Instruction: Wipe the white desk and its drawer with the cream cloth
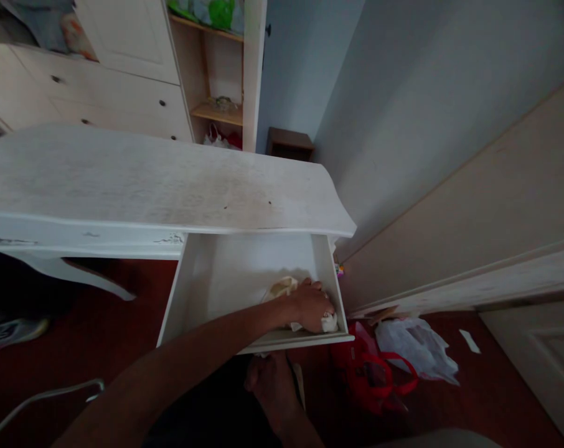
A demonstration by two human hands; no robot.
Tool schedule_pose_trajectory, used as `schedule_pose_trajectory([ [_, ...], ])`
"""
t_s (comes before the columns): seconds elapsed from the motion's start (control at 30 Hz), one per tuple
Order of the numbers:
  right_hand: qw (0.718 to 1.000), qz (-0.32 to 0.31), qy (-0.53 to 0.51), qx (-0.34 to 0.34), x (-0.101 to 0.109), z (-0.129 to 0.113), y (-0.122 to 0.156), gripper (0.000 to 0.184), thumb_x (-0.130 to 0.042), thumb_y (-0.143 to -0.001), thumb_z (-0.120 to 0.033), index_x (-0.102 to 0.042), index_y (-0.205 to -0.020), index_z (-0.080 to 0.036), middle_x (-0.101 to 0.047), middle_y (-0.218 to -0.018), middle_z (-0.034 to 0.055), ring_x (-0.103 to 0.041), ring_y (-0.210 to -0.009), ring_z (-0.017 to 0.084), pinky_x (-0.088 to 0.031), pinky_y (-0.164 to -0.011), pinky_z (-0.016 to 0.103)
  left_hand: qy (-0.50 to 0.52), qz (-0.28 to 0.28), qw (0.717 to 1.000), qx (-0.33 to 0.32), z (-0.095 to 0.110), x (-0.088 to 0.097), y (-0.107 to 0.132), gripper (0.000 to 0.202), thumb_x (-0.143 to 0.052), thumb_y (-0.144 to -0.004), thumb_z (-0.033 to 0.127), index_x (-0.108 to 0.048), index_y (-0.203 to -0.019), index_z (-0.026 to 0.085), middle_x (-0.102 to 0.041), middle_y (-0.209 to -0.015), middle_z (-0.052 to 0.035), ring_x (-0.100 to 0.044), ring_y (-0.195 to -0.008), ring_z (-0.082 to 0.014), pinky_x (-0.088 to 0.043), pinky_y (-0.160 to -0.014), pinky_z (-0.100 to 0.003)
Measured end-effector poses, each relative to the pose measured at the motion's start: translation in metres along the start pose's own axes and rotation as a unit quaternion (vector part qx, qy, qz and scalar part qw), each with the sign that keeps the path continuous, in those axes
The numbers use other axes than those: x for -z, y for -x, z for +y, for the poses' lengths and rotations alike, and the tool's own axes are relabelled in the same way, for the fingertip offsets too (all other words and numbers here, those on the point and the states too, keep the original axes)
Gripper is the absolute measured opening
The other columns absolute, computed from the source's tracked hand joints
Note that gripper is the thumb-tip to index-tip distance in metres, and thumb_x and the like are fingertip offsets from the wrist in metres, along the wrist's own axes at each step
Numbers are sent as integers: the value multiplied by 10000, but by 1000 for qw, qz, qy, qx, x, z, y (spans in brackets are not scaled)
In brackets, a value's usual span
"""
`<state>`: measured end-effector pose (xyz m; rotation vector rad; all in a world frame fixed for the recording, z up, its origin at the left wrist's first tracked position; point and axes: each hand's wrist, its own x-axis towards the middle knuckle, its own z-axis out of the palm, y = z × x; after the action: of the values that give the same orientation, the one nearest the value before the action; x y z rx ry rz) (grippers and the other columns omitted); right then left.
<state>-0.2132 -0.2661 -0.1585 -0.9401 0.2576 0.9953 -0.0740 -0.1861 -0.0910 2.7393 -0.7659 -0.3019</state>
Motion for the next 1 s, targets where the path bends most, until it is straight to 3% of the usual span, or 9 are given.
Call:
schedule_pose_trajectory([
  [0.13,1000,15,0,6,-6,-5,2,487,-743,-671,-652,-641,-740,-181,-493,-425,-45,-444,-414,110,-364,-463,240,5,-36,999,-2,3,6,13,200,-643,-693,288,-723,-871,247,-734,-961,-76,-602,-1002,-312,-469,-849,-483],
  [0.3,999,30,-16,-4,-5,-1,0,481,-763,-647,-634,-592,-673,-186,-507,-409,-36,-446,-402,111,-363,-452,240,16,-109,993,38,-15,24,66,182,-663,-676,251,-747,-836,228,-749,-909,-112,-662,-859,-297,-508,-770,-428],
  [0.37,999,26,-23,-2,-3,0,0,462,-769,-659,-612,-595,-688,-185,-523,-425,-34,-454,-411,111,-385,-468,242,27,-157,985,73,-26,30,92,244,-710,-604,199,-752,-841,240,-754,-923,-94,-671,-877,-293,-517,-801,-415],
  [0.53,999,22,-25,-1,0,0,2,424,-774,-678,-573,-597,-667,-188,-540,-443,-25,-480,-437,116,-410,-486,242,58,-180,960,205,-42,29,150,380,-751,-478,104,-754,-820,269,-737,-917,-77,-656,-951,-317,-520,-822,-426],
  [0.77,1000,20,-13,-3,6,1,3,366,-780,-706,-511,-599,-667,-196,-552,-455,-20,-492,-448,130,-420,-490,253,-115,-44,960,250,-42,11,203,255,-612,-793,66,-725,-918,257,-669,-1166,-128,-567,-1127,-351,-444,-874,-517],
  [0.9,1000,20,13,2,13,4,0,395,-755,-721,-553,-594,-675,-194,-540,-442,-22,-483,-440,132,-397,-476,252,-122,17,956,266,-68,19,211,332,-510,-866,76,-716,-1006,295,-628,-1261,-104,-508,-1204,-330,-380,-950,-502],
  [1.0,1000,22,15,-5,14,4,-1,401,-761,-717,-547,-580,-662,-193,-533,-439,-23,-477,-436,128,-392,-481,257,-99,33,958,267,-90,33,209,408,-411,-916,91,-694,-1108,314,-555,-1393,-76,-419,-1317,-294,-314,-1040,-477],
])
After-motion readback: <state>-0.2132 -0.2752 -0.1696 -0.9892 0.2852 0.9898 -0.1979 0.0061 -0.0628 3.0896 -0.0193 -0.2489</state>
